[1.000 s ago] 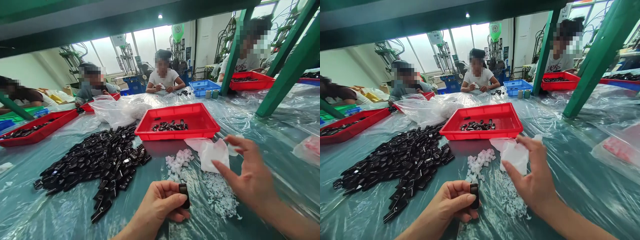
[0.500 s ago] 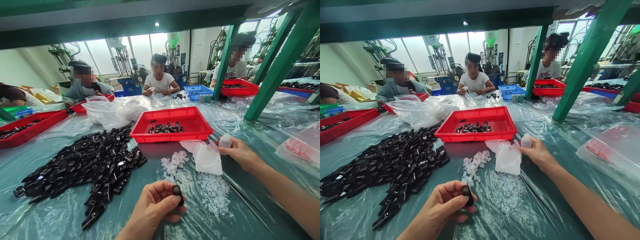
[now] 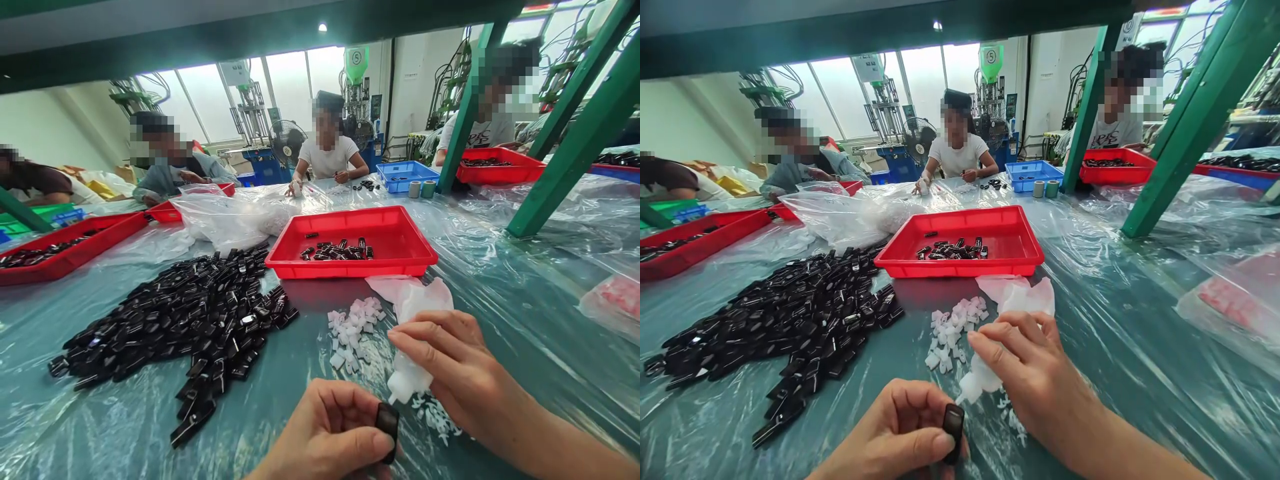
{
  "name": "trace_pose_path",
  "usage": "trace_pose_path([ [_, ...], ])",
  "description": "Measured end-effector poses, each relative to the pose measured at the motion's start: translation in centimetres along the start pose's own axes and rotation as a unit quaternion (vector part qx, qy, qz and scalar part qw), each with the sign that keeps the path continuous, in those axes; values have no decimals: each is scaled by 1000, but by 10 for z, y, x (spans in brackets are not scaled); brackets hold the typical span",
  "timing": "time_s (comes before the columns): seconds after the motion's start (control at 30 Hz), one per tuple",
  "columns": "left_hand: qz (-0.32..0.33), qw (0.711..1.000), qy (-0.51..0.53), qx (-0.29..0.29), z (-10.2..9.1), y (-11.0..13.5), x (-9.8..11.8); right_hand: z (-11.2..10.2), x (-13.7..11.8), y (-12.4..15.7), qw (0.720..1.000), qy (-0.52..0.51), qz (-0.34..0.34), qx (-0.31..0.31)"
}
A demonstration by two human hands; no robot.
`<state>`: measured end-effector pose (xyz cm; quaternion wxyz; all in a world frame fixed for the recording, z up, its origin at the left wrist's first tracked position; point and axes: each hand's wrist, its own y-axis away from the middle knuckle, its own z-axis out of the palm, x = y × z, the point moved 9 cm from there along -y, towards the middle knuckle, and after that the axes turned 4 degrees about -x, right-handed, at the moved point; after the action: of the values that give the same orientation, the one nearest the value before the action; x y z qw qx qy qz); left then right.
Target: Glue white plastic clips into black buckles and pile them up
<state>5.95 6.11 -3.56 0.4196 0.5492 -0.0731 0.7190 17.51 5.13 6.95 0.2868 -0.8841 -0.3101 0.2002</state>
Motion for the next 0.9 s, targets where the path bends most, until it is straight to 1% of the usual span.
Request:
trace_pose_path([
  [0.2,-24,1000,-4,9,1,1,-2,-3,-3,3,1000,20,-5,21],
  [0.43,-45,999,-19,18,0,2,-4,-4,-12,8,998,43,-36,21],
  [0.7,-60,997,-20,44,-1,3,-3,-3,-13,8,998,41,-41,16],
  [0.77,-58,997,-13,42,0,4,-2,-3,-12,8,998,39,-44,10],
  [0.9,-50,999,-6,19,2,3,-1,-6,-12,7,998,26,-53,8],
])
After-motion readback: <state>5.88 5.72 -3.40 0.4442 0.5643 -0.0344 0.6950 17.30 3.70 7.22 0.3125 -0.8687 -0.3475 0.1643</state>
